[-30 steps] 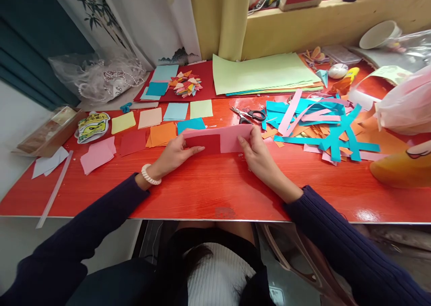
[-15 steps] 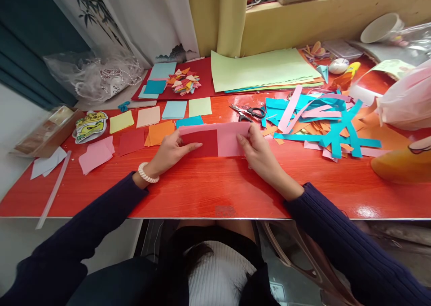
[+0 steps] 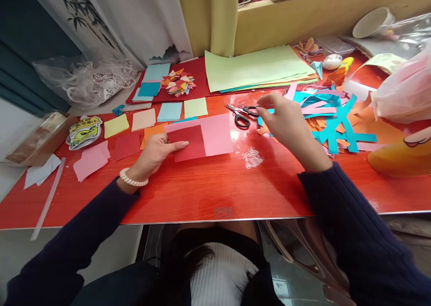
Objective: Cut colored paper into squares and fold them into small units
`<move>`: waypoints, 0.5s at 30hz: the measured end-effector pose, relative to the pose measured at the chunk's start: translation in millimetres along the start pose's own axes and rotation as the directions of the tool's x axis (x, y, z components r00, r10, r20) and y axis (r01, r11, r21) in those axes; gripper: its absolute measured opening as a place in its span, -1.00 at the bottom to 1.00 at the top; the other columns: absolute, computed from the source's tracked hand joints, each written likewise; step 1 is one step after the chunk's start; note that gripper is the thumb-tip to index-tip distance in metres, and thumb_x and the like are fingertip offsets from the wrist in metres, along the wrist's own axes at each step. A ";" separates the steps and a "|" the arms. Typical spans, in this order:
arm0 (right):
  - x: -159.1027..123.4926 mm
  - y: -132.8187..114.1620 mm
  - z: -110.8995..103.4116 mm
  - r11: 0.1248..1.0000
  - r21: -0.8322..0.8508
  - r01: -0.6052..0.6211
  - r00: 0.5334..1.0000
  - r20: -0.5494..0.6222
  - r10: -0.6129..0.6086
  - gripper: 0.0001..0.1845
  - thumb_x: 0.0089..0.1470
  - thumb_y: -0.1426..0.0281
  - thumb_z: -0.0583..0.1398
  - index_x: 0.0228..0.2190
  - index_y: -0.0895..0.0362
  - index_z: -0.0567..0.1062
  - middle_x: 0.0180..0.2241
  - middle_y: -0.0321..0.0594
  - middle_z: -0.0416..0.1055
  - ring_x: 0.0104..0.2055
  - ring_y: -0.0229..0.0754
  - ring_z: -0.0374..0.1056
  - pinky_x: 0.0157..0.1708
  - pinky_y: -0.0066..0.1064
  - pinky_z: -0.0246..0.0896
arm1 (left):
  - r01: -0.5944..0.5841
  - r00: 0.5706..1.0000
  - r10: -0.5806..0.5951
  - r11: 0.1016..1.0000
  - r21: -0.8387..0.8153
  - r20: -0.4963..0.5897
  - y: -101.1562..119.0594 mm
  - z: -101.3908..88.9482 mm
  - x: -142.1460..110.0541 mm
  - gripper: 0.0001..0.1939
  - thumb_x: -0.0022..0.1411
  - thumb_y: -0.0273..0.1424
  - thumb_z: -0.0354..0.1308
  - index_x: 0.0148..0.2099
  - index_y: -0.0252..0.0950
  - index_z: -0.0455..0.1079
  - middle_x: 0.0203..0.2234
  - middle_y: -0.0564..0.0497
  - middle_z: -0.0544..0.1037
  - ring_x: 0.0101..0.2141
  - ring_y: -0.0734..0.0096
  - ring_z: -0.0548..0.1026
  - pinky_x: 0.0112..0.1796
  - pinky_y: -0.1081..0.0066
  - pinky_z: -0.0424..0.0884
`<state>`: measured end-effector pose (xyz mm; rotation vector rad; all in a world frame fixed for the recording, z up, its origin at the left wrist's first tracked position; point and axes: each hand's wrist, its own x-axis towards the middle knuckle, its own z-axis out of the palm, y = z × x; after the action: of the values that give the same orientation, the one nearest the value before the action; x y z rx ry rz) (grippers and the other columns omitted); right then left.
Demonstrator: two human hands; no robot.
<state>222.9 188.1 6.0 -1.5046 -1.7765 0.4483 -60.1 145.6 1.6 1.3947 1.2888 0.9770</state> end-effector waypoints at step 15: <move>25.7 3.3 15.3 0.967 0.170 -0.192 0.905 0.411 0.107 -0.62 -0.03 0.21 0.20 -0.16 0.12 0.47 -0.39 -0.16 0.44 -0.58 -0.31 0.24 -0.61 -0.39 0.13 | -0.183 0.949 0.103 0.949 -0.257 -0.297 6.7 -33.1 4.9 -0.74 -0.13 -0.38 0.37 -0.34 -0.35 0.46 -0.42 0.02 0.55 -0.34 0.36 0.52 -0.33 0.40 0.49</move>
<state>213.3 216.4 1.8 -1.4806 -1.8505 1.0521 -90.0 154.8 15.0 1.1691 1.2026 1.4426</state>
